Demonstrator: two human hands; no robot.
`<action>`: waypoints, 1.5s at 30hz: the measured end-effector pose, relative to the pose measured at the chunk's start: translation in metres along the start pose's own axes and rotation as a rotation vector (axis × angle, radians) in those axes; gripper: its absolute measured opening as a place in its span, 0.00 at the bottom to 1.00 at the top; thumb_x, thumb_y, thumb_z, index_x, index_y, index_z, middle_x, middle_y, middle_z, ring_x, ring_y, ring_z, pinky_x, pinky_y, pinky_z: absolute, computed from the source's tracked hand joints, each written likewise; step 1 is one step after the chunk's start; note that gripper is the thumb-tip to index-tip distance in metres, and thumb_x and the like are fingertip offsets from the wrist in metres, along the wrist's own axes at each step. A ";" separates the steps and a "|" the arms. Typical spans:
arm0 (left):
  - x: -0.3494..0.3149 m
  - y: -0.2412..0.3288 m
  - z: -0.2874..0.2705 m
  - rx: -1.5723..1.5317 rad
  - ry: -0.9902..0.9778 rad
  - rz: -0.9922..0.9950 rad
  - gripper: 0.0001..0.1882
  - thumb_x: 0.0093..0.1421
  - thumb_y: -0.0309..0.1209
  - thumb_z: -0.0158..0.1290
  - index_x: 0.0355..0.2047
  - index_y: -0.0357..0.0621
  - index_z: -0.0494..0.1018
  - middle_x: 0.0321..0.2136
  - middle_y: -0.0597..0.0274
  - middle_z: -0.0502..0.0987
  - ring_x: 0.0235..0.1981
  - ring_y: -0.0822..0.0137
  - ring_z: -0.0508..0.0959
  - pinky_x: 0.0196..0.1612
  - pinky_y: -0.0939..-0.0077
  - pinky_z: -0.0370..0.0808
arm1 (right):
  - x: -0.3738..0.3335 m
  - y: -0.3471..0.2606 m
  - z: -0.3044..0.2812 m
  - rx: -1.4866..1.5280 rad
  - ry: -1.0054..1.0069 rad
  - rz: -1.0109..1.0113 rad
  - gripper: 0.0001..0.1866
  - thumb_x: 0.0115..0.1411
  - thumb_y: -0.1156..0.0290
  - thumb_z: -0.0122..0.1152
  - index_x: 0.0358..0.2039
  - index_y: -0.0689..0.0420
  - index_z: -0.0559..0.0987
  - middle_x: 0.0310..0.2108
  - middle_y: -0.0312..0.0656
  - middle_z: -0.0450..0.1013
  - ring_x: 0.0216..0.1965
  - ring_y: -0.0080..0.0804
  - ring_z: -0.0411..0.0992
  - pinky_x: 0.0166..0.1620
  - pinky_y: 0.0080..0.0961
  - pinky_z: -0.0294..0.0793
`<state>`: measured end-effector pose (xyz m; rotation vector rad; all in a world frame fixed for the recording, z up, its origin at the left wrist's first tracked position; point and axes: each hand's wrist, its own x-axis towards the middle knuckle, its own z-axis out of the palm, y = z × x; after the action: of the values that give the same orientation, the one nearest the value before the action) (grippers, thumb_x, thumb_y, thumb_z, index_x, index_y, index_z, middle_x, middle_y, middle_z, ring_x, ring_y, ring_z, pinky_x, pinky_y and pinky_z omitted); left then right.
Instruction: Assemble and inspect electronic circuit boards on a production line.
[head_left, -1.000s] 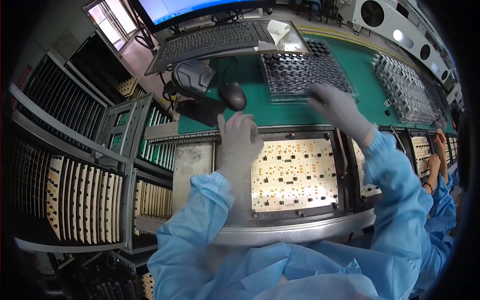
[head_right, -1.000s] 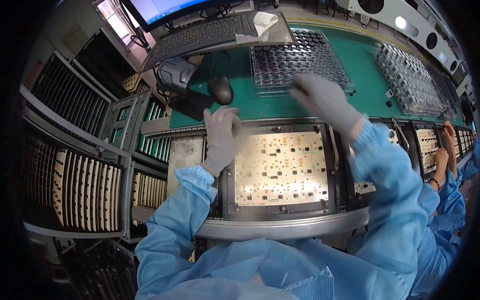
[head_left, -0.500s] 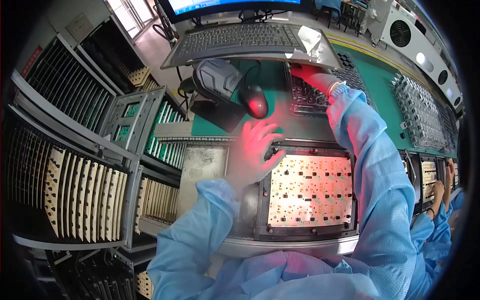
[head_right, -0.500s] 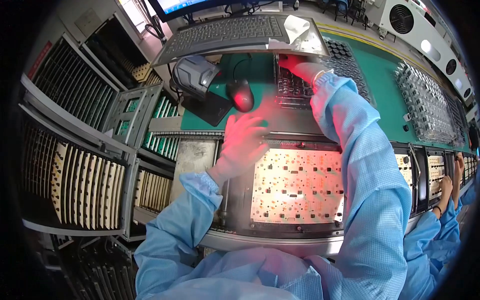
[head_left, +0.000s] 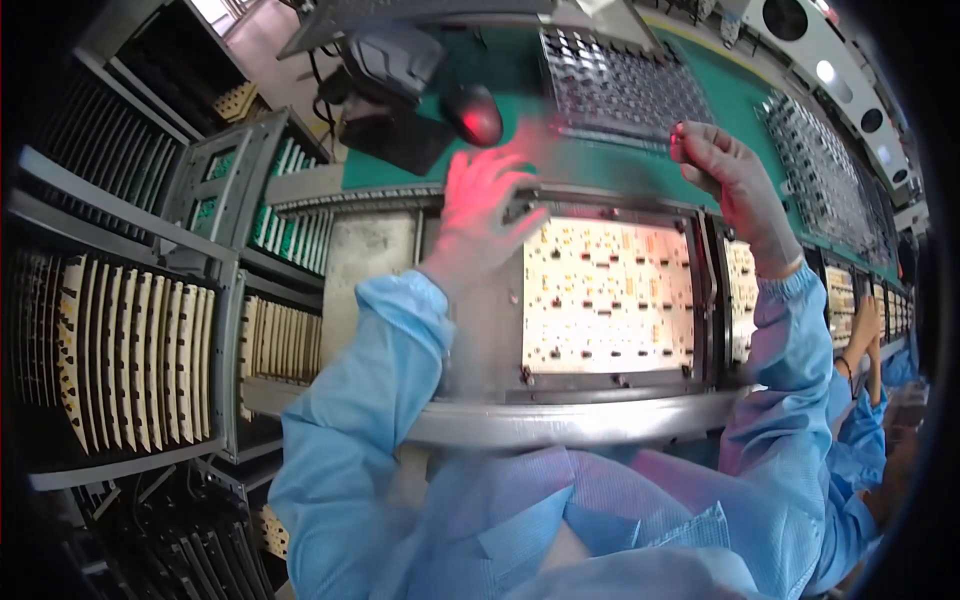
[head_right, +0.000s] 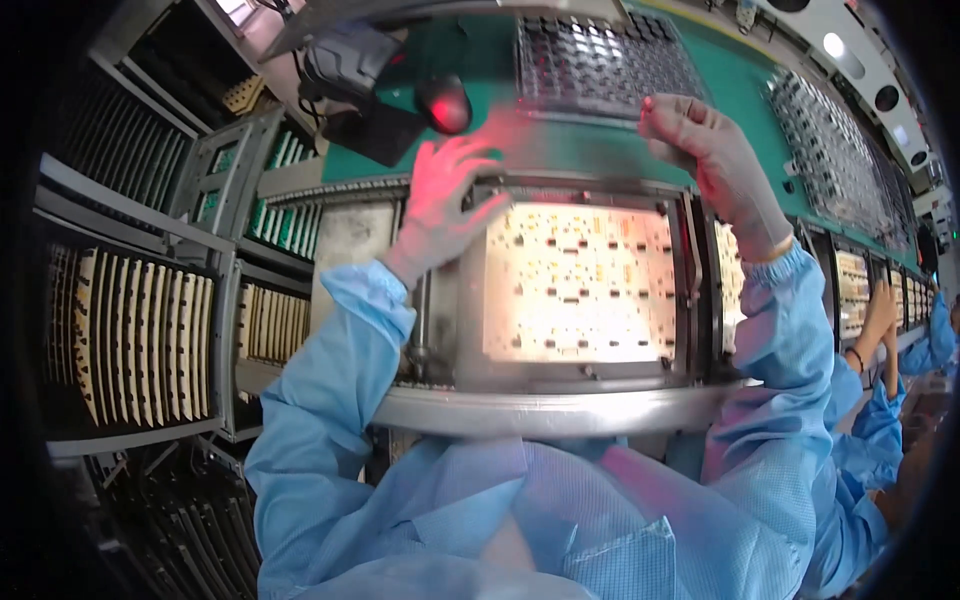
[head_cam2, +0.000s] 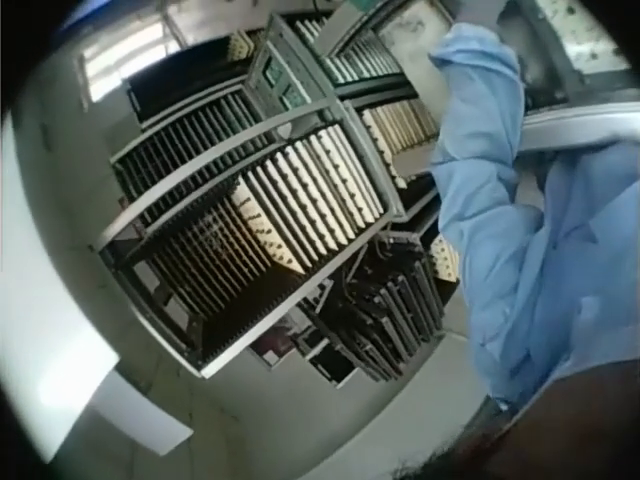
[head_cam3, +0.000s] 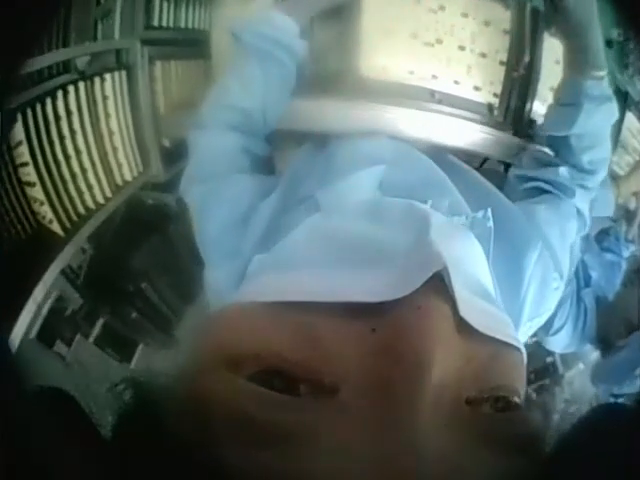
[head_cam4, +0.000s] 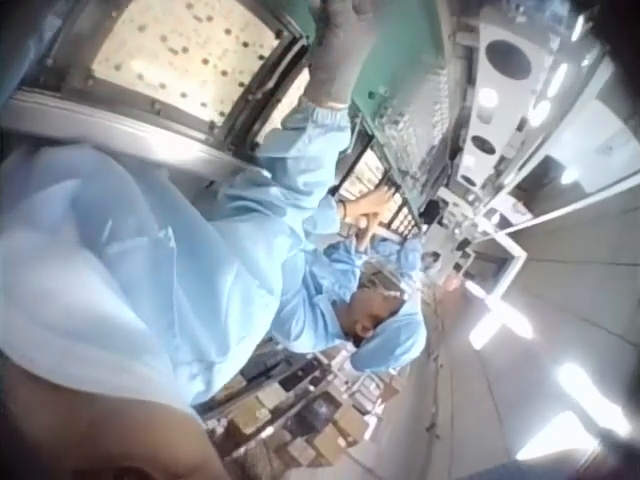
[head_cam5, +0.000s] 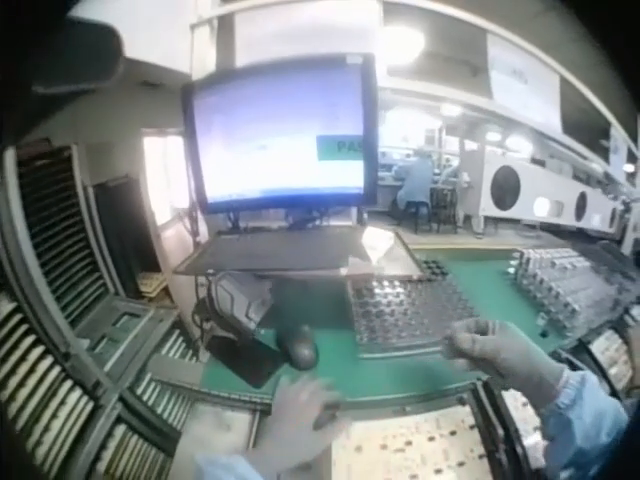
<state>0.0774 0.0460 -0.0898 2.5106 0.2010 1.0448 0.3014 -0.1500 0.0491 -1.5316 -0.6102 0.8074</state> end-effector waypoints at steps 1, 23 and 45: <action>0.006 0.001 -0.008 -0.008 -0.041 0.044 0.18 0.55 0.36 0.63 0.45 0.46 0.75 0.52 0.50 0.74 0.56 0.46 0.70 0.64 0.47 0.56 | -0.019 -0.004 0.003 0.005 0.051 0.038 0.15 0.68 0.63 0.56 0.50 0.60 0.76 0.35 0.32 0.77 0.25 0.13 0.73 0.28 0.06 0.73; -0.016 -0.019 -0.008 0.298 -0.109 0.074 0.23 0.65 0.50 0.49 0.54 0.53 0.73 0.57 0.57 0.71 0.63 0.56 0.65 0.69 0.53 0.53 | -0.045 0.067 -0.032 -0.962 -0.215 -0.122 0.19 0.62 0.79 0.58 0.55 0.60 0.75 0.47 0.38 0.76 0.46 0.24 0.72 0.51 0.22 0.73; -0.022 -0.029 -0.005 0.245 -0.030 0.117 0.22 0.62 0.49 0.54 0.52 0.56 0.74 0.56 0.61 0.71 0.61 0.57 0.66 0.68 0.54 0.56 | -0.023 0.082 -0.056 -1.278 -0.421 -0.582 0.42 0.54 0.89 0.58 0.69 0.49 0.62 0.54 0.41 0.75 0.49 0.37 0.74 0.51 0.27 0.75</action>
<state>0.0590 0.0676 -0.1135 2.7855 0.1858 1.0852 0.3255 -0.2125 -0.0276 -2.0889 -2.0400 0.2109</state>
